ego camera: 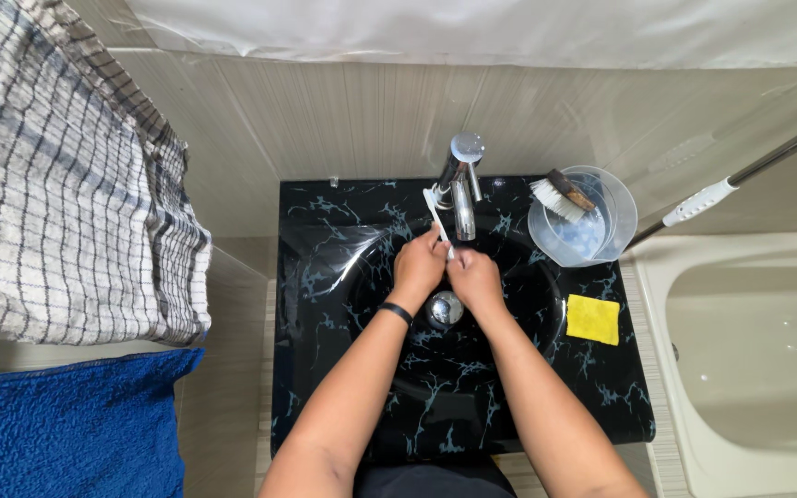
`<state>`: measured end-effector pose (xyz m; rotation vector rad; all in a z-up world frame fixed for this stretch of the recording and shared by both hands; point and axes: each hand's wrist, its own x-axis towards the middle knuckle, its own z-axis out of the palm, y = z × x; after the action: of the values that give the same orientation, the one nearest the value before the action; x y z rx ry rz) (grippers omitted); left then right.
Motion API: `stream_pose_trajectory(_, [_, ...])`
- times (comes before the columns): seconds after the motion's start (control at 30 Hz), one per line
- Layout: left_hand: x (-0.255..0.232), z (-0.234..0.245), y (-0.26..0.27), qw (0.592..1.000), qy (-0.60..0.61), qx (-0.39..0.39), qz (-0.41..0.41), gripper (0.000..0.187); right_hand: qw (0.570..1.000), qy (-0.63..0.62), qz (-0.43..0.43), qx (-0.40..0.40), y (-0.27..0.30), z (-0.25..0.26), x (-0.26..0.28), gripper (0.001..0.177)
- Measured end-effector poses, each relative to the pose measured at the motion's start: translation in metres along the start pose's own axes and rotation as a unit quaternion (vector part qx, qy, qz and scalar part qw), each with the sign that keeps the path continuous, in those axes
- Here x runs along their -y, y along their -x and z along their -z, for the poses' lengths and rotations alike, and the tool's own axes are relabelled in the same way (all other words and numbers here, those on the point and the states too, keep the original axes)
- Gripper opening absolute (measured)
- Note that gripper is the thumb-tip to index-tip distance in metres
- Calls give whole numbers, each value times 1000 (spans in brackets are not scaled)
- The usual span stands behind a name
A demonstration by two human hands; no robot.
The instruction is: The person scrubs a black marble bathroom sink with a yellow sponge, then uses a toothbrush to clean the faucet and drain area. The person rinses the toothbrush under running water and continues scrubbing the sink basin.
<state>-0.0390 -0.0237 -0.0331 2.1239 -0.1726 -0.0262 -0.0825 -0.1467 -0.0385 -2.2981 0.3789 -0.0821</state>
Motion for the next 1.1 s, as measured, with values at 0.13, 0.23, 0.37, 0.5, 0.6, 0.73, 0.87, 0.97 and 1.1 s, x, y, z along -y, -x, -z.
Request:
stream_pose_trajectory(0.13, [3, 0, 7, 981, 136, 33, 136, 25, 977, -153, -140, 46, 16, -3, -11, 22])
stream_pose_trajectory(0.23, [17, -22, 1, 954, 256, 46, 152, 19, 993, -94, -72, 10, 14, -5, -20, 25])
stream_pose_trajectory(0.37, [36, -50, -13, 914, 360, 41, 182, 15, 999, 20, -5, -42, -2, 0, -15, 27])
stream_pose_trajectory(0.5, [42, -60, -9, 890, 412, 70, 184, 10, 999, 24, -24, -22, 14, 17, 0, 27])
stream_pose_trajectory(0.6, [42, -66, -2, 898, 382, 75, 204, 16, 995, 48, -89, -5, 20, 22, 2, 24])
stream_pose_trajectory(0.73, [36, -70, -25, 886, 409, 41, 217, 18, 997, 62, -42, -23, -8, 14, -9, 24])
stream_pose_trajectory(0.87, [36, -66, -28, 896, 383, 36, 220, 20, 1000, 5, 0, -19, -22, 3, -28, 24])
stream_pose_trajectory(0.97, [37, -67, -16, 892, 403, 47, 200, 21, 983, -166, -70, 31, -7, -1, -43, 24])
stream_pose_trajectory(1.1, [34, -71, 7, 925, 325, 67, 188, 18, 937, -263, -209, 98, 19, 8, -49, 23])
